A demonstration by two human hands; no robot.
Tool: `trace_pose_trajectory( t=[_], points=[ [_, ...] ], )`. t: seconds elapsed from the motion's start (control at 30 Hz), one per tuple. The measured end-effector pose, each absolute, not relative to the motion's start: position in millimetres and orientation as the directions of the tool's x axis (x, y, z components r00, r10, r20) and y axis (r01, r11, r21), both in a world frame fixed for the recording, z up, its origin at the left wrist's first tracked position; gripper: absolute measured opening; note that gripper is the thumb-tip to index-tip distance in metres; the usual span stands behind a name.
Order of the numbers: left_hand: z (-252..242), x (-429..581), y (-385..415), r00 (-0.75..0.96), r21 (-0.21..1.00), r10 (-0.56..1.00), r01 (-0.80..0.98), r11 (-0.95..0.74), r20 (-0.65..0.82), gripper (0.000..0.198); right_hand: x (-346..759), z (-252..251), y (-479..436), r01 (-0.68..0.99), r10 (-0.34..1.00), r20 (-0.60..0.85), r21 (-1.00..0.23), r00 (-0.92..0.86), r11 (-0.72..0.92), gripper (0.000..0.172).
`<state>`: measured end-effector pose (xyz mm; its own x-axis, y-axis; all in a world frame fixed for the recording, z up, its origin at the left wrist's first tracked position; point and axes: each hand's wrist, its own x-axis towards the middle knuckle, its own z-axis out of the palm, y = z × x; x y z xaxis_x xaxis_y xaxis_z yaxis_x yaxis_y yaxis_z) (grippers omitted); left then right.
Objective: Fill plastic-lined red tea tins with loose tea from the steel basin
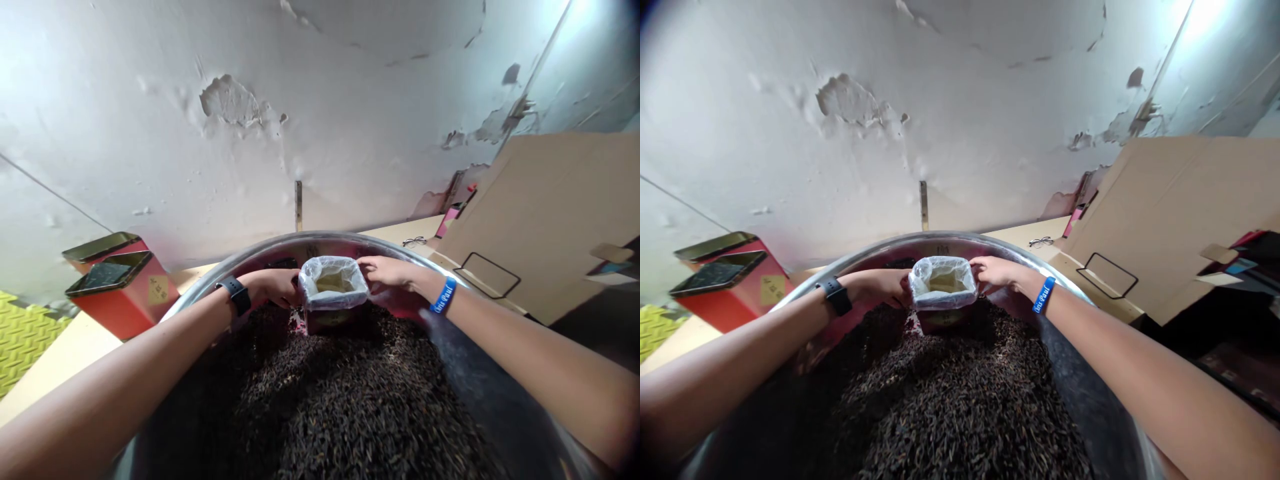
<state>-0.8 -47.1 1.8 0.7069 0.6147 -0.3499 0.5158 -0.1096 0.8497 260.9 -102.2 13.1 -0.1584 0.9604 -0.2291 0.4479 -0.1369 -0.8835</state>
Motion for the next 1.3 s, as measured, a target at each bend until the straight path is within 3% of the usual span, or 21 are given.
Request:
trace_pose_trajectory(
  t=[0.1,0.3,0.43,0.87,1.3],
  points=[
    [3.6,-5.7,-39.9,0.672,0.884,0.65,0.468,-0.002,-0.354,0.037,265.6,13.6,-98.2,0.397,0.963,-0.246,-0.899,-0.112,-0.184,0.018],
    [12.5,-6.6,-38.5,0.619,0.933,0.699,0.271,0.238,-0.359,0.026,261.6,8.9,-96.6,0.243,0.951,-0.25,-0.949,-0.182,-0.203,0.017],
    [17.0,-7.3,-41.9,0.639,0.941,0.691,0.254,0.225,-0.338,0.019,258.8,-3.0,-92.8,0.225,0.952,-0.242,-0.954,-0.189,-0.198,0.017],
    [-12.3,0.5,-29.0,0.629,0.882,0.712,0.47,-0.028,-0.312,0.013,247.5,-0.2,-95.6,0.47,0.975,-0.195,-0.874,-0.106,-0.123,0.023],
    [-24.3,6.8,-22.8,0.49,0.83,0.813,0.557,-0.016,-0.314,0.012,244.8,-1.8,-97.0,0.549,0.968,-0.242,-0.819,-0.067,-0.167,0.036]
  ],
)
